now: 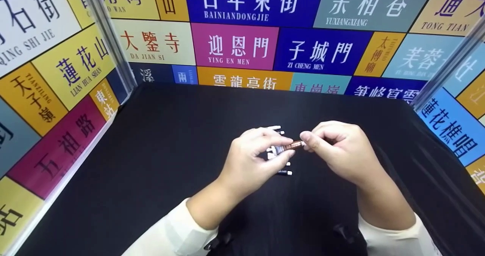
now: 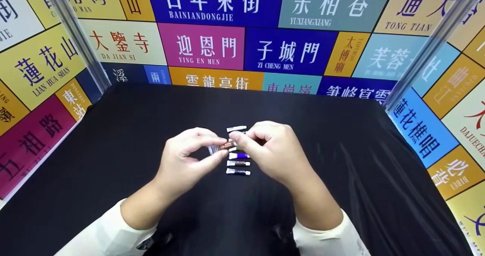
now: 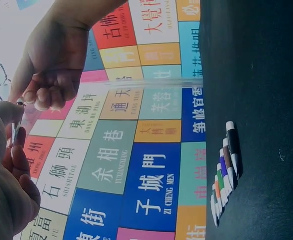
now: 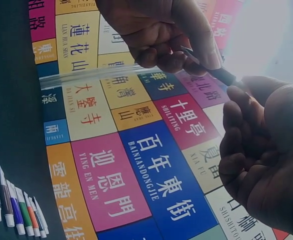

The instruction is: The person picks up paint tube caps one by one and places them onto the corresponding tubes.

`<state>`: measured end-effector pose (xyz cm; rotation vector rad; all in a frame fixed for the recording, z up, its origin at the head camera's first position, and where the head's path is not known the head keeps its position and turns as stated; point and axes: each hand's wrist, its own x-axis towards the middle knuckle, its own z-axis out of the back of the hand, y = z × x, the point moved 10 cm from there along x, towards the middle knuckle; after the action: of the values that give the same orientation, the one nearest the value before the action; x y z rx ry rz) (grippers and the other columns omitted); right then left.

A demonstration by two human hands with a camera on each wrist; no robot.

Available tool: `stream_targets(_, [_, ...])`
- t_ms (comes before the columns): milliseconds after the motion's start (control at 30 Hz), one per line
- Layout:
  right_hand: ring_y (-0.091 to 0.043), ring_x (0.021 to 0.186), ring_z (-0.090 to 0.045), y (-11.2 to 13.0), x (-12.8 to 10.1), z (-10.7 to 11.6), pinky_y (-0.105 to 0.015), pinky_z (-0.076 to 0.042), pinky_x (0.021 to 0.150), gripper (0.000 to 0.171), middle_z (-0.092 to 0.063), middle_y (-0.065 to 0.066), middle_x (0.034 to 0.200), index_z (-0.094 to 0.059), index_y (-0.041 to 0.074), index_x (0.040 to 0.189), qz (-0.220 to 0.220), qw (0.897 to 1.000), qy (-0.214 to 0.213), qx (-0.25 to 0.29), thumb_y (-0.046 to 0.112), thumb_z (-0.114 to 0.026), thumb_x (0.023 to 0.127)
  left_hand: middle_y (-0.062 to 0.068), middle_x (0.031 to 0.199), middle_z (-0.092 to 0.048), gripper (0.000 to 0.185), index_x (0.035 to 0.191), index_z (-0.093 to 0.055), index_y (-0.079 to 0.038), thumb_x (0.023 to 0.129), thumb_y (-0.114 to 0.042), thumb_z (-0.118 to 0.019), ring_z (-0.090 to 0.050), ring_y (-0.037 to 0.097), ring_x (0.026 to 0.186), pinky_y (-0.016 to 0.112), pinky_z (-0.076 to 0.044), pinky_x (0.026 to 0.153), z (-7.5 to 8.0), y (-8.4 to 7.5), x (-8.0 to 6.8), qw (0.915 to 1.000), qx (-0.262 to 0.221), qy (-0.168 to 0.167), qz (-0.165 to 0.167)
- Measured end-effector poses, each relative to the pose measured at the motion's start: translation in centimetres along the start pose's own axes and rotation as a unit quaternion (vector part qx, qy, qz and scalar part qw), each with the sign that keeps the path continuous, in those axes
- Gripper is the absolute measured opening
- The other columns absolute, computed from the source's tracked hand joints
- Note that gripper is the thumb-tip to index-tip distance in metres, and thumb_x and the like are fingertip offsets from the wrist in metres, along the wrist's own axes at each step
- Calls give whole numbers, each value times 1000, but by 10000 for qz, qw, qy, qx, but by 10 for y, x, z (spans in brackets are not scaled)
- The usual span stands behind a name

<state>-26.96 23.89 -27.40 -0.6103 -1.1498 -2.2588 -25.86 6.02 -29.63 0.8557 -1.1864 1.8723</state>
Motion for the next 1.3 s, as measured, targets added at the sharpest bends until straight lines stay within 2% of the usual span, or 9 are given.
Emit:
stream_targets(300, [-9,68,-62,-4,0,0,-20,-47,63,37,-72,9,71,-77,29,67,-175,9998,-5,-123,11,-76,99,-6,101,-83,17,107,-86,-20,91,-26,-88,-75,12,109,24,-56,103,-1,1,0,9999,-73,35,123])
stream_targets(500, [-8,71,-63,-4,0,2,-19,-49,66,35,-74,7,75,-79,26,72,-88,9999,-44,-98,7,-71,100,-6,103,-83,18,107,-86,-19,91,-26,-87,-75,11,109,24,-57,101,0,3,0,9997,-164,-7,183])
stream_targets(667, [-9,78,-66,0,0,6,-18,-52,67,18,-77,3,93,-82,11,97,84,9987,-39,507,-4,-73,94,-5,103,-83,18,107,-86,-18,90,-24,-88,-75,11,107,24,-58,98,3,5,0,9995,-220,-110,177])
stream_targets(733, [-11,86,-68,6,1,7,-18,-54,69,27,-77,-3,105,-80,3,110,377,9957,74,846,-11,-76,88,-5,103,-83,18,106,-86,-17,90,-24,-89,-75,11,107,25,-58,98,4,5,1,9995,-222,-139,174])
stream_targets(833, [-14,92,-66,18,0,8,-18,-55,73,44,-74,-10,116,-76,-2,119,934,9909,264,932,-17,-82,78,-4,104,-83,19,107,-86,-17,90,-25,-89,-75,11,108,25,-58,99,5,6,1,9994,-227,-143,217])
stream_targets(933, [-14,95,-65,24,-2,8,-17,-54,77,48,-74,-11,119,-78,1,118,1298,9880,365,751,-17,-86,74,-5,105,-83,19,107,-86,-17,90,-26,-89,-75,11,110,26,-58,100,5,7,1,9993,-214,-147,253])
stream_targets(1100, [-12,95,-65,26,-2,6,-17,-53,79,41,-74,-10,108,-81,4,107,1462,9856,375,756,-21,-83,74,-5,106,-83,18,107,-86,-18,90,-25,-88,-75,12,109,25,-58,98,5,7,1,9993,-221,-156,243])
stream_targets(1200, [-11,89,-63,25,-2,5,-17,-52,75,38,-74,-9,101,-82,4,104,1457,9859,338,752,-21,-82,76,-4,106,-83,19,107,-86,-17,91,-25,-88,-76,14,110,26,-58,100,4,7,0,9992,-257,-131,273])
stream_targets(1300, [-8,83,-61,24,-2,5,-18,-47,65,35,-74,-6,98,-83,8,103,1394,9886,295,489,-17,-83,78,-4,105,-83,19,108,-86,-16,91,-26,-88,-75,13,110,26,-57,100,3,7,0,9991,-266,-99,316])
